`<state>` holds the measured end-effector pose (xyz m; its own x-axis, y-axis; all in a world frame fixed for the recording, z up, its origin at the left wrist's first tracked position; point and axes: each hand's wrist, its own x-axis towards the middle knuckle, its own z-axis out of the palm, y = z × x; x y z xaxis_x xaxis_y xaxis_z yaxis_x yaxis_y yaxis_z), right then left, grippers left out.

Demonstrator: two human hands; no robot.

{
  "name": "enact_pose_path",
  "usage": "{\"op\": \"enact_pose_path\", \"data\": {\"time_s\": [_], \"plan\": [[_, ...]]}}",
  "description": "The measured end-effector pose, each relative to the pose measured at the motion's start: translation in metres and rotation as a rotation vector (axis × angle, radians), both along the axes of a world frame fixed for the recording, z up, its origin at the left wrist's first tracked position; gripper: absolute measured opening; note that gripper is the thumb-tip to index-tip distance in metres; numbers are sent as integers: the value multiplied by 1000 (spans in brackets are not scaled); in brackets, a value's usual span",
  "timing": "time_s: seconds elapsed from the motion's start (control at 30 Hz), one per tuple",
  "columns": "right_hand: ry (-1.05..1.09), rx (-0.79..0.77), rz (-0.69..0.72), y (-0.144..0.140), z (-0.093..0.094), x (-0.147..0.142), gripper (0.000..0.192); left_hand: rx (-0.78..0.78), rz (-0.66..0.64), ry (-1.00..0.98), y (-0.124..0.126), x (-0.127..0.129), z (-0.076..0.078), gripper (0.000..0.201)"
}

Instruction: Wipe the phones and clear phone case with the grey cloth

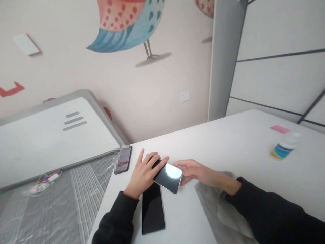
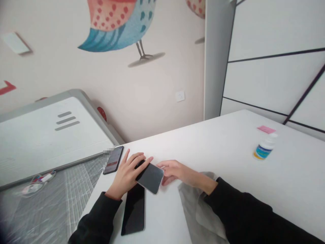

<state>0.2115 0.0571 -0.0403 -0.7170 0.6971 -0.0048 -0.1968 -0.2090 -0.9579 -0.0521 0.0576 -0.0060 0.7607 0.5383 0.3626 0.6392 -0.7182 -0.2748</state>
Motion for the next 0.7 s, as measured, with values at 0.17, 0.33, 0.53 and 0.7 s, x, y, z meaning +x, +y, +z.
{"op": "enact_pose_path", "data": {"time_s": [0.17, 0.33, 0.53, 0.7], "plan": [[-19, 58, -39, -1, 2, -1, 36, 25, -26, -7, -2, 1, 3, 54], [-32, 109, 43, -2, 5, 5, 36, 118, -85, -56, -4, 2, 7, 50], [-34, 121, 86, 1, -8, 8, 45, 160, -96, -32, -7, -2, 6, 46], [-69, 134, 93, 0, -5, 8, 51, 169, -84, -25, -9, 0, 6, 45]]}}
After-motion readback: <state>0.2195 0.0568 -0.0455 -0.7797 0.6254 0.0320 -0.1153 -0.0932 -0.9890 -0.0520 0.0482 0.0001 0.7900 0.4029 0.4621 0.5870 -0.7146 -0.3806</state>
